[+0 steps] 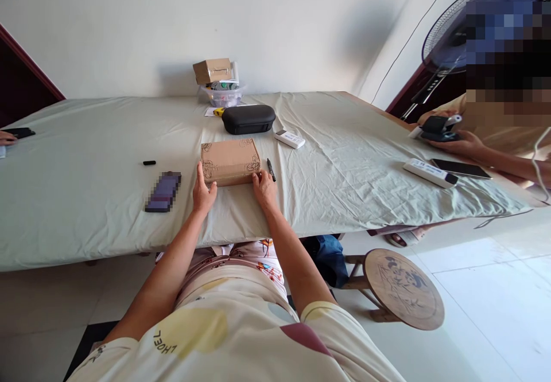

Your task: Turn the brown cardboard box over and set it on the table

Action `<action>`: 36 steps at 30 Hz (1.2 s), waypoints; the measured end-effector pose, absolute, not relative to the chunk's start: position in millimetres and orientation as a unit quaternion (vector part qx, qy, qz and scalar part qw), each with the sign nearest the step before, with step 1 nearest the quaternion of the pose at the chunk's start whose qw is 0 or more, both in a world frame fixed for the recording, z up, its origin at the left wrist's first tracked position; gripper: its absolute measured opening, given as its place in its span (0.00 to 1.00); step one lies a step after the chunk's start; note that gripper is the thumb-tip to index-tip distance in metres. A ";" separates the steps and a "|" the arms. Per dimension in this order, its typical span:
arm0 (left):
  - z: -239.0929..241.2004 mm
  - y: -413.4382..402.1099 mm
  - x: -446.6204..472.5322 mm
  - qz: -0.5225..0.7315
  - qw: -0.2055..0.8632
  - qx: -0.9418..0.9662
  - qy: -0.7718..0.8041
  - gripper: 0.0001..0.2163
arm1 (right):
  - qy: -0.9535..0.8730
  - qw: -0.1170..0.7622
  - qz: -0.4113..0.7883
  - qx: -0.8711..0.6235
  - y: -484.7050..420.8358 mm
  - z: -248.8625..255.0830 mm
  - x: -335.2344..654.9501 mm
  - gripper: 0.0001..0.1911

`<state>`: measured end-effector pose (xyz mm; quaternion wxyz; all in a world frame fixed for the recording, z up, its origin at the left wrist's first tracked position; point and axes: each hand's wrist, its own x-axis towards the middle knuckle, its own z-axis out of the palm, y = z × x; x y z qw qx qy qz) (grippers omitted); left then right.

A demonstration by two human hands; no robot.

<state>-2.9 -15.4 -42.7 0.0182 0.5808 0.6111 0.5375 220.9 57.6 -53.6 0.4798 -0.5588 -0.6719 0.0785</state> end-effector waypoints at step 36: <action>-47.6 -6.8 -19.2 0.588 0.112 0.592 0.540 0.35 | -0.638 0.614 0.123 -0.448 51.0 -37.6 224.1 0.27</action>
